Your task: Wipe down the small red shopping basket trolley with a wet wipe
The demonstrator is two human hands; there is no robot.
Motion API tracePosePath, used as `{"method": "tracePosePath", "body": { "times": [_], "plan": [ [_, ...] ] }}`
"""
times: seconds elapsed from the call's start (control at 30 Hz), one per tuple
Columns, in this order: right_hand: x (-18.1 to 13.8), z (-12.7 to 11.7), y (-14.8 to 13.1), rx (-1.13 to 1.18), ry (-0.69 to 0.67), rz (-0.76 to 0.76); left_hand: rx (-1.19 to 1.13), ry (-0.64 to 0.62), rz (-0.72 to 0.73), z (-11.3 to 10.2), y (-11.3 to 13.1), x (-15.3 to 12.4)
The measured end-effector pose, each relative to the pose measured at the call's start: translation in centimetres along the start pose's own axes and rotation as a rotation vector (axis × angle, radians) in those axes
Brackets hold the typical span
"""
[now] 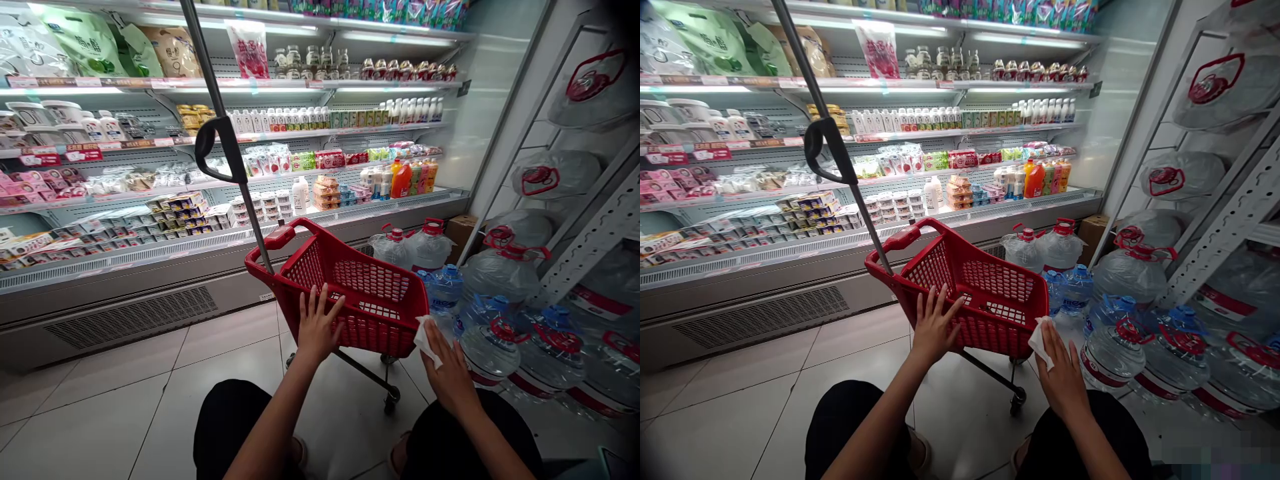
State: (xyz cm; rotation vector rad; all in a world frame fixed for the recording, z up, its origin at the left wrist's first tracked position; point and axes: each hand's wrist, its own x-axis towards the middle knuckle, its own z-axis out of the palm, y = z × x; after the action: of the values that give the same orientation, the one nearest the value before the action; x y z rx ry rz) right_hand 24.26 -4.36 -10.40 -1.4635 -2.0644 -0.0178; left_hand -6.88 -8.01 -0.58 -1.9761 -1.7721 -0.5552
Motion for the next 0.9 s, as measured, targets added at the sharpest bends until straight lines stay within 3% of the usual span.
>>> {"method": "tracePosePath", "body": {
  "times": [0.17, 0.43, 0.53, 0.63, 0.77, 0.83, 0.9],
  "plan": [
    [1.1, 1.2, -0.6, -0.008, 0.032, 0.017, 0.013, 0.006, -0.001, 0.5, 0.6, 0.2],
    [5.9, 3.1, -9.3, -0.03, 0.032, -0.287, 0.038, 0.0, 0.024, 0.5, 1.9, 0.2],
    [6.5, 3.2, -10.9, -0.021, 0.019, -0.364, 0.04, -0.014, 0.058, 0.0, 1.3, 0.1],
    [6.0, 2.2, -8.9, -0.027, -0.001, -0.334, 0.034, -0.012, 0.085, -0.8, -0.4, 0.2],
    [4.9, 0.8, -2.9, -0.001, -0.022, -0.139, 0.054, 0.04, -0.011, -2.1, -2.5, 0.5],
    [4.8, 0.6, -0.8, 0.028, -0.02, -0.045, 0.055, 0.034, -0.034, -2.4, -2.6, 0.6],
    [5.2, 0.9, -0.6, 0.049, 0.003, 0.009, 0.043, 0.017, -0.034, -2.4, -2.2, 0.8]
  ]
}}
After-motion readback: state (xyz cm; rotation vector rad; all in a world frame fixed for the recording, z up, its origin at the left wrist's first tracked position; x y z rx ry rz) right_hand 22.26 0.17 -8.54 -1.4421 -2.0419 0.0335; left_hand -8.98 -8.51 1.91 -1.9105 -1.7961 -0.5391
